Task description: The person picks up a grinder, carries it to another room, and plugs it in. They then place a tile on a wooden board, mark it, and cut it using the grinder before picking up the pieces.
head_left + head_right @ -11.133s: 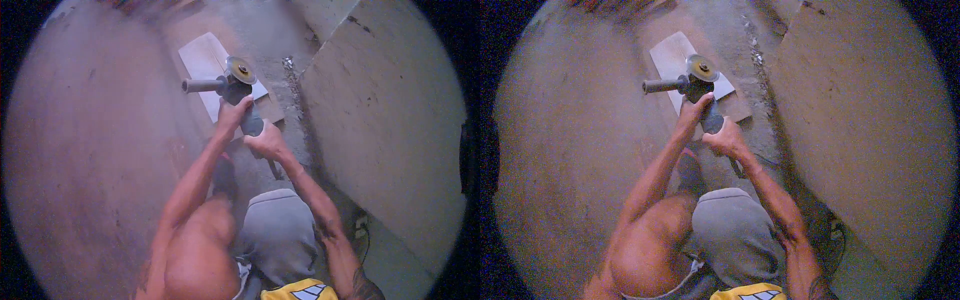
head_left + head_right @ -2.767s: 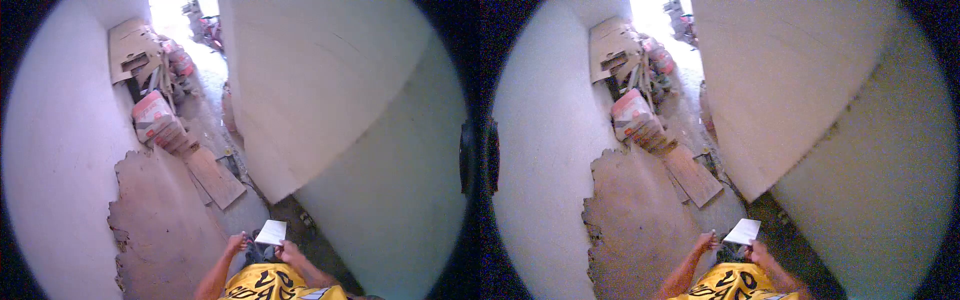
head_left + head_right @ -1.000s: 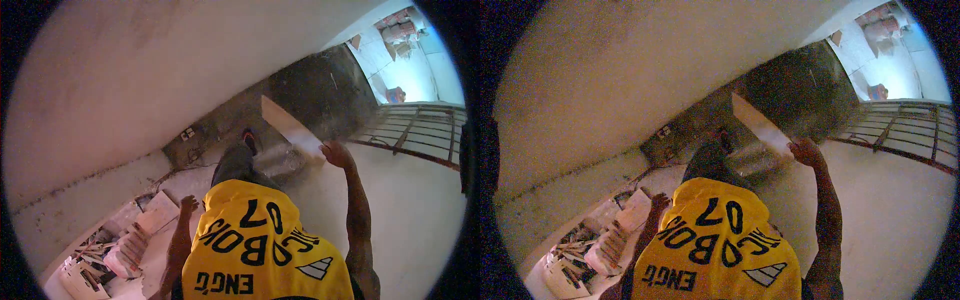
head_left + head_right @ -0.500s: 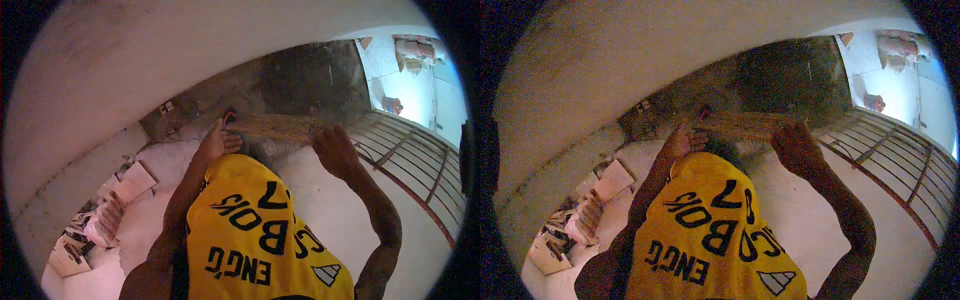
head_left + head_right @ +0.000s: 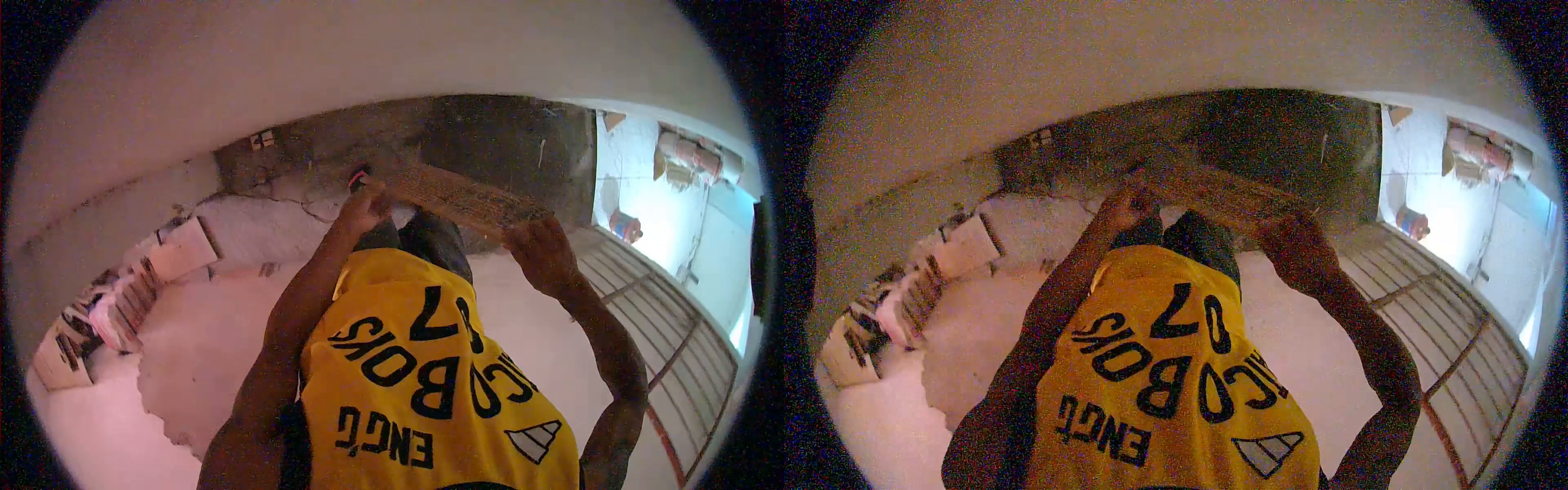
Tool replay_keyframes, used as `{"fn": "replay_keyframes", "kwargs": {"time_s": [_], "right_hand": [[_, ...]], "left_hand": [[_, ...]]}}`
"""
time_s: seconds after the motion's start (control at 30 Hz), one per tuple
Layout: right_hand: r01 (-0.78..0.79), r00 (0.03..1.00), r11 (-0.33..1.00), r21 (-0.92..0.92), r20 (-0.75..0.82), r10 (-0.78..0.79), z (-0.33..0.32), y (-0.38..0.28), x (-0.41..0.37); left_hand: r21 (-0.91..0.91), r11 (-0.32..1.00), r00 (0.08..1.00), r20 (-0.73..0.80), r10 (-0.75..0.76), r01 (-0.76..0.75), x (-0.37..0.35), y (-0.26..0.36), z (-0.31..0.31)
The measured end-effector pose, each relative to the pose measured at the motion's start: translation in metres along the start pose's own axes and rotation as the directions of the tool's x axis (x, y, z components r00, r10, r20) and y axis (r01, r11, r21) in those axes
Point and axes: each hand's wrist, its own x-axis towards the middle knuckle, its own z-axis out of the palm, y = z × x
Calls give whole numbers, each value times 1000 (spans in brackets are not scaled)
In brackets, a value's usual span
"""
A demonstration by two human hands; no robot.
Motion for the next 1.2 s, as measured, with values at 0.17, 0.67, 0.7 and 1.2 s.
{"fn": "replay_keyframes", "kwargs": {"time_s": [0.17,0.67,0.7,1.2], "right_hand": [[-31,965,998,-46,257,41,30,51,-14],[43,996,994,97,-87,-34,122,187,44],[-39,996,982,187,-71,53,126,188,56],[319,944,946,-64,-63,-323,128,175,97]], "left_hand": [[292,950,962,-212,175,-108,6,7,32],[-7,938,676,-695,243,-345,12,-26,80],[-41,935,671,-708,222,-353,10,-25,81],[-199,858,542,-834,105,-473,-26,-87,67]]}}
